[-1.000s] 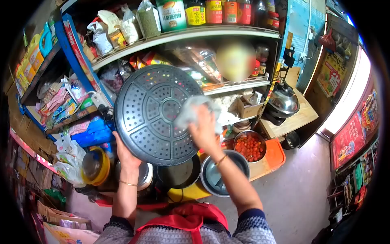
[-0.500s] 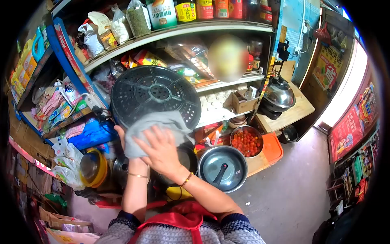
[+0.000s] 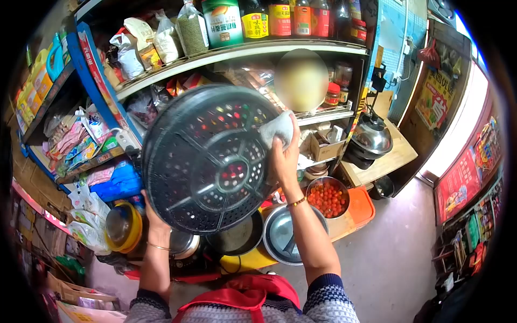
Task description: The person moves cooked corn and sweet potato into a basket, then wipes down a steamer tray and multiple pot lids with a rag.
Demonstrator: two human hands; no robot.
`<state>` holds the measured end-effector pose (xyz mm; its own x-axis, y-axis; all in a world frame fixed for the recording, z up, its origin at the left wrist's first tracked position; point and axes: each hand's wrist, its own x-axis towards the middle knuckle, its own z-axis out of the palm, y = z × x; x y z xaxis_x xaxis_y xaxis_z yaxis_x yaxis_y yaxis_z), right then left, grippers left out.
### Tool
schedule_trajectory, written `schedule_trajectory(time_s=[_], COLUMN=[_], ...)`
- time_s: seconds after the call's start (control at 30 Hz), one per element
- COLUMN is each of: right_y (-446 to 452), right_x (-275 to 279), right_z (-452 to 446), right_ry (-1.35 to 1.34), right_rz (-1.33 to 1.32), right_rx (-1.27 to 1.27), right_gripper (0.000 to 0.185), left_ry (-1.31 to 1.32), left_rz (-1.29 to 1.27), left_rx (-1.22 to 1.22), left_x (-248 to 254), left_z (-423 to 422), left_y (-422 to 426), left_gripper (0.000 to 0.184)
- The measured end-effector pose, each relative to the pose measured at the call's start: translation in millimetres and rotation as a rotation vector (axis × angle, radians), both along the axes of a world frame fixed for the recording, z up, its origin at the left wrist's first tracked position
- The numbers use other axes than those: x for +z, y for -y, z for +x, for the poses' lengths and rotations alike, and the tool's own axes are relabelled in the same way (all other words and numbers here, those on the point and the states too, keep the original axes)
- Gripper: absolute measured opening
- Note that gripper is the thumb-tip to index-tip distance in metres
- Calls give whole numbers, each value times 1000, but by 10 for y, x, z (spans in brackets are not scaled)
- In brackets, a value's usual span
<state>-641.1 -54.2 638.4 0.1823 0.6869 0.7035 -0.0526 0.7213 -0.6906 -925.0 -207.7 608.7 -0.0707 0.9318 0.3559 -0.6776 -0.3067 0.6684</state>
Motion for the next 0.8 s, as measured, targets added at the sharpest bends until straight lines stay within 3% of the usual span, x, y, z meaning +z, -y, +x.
schedule_trajectory(time_s=[0.13, 0.17, 0.27, 0.37, 0.47, 0.5, 0.57, 0.63, 0.67, 0.7, 0.77, 0.8], right_y=[-132, -157, -93, 24, 531, 738, 825, 762, 711, 639, 260, 88], right_x=[208, 238, 437, 655, 801, 772, 712, 805, 858, 900, 914, 922], right_z=[-4, -7, -15, -143, -472, -589, -685, -650, -620, -605, -497, -413], right_ry=[41, 41, 262, 677, 1148, 1178, 1331, 1316, 1311, 1293, 1095, 949], right_rz=[143, 147, 269, 562, 725, 803, 638, 629, 620, 615, 526, 268], right_rx=[-10, -6, 86, 119, 219, 156, 268, 307, 358, 316, 365, 547], right_gripper=[61, 61, 58, 60, 61, 56, 52, 50, 49, 50, 51, 50], left_ry=[-246, -309, -588, -830, -869, -879, -977, -1005, -1098, -1084, -1301, -1142], left_rz=[33, -66, -72, -41, 118, 172, 140, 343, 287, 260, 230, 199], left_rx=[120, 258, 389, 455, 616, 538, 593, 525, 373, 371, 452, 367], left_x=[-26, 142, -103, 49, -141, -4, -120, -35, 126, 123, 19, 124], left_z=[4, 165, 20, 138, 260, 402, 355, 345, 324, 325, 41, 87], left_y=[-5, 36, -122, -121, -304, -281, -294, -258, -169, -157, -58, 33], left_gripper=[50, 42, 49, 54, 55, 58, 66, 72, 77, 77, 77, 75])
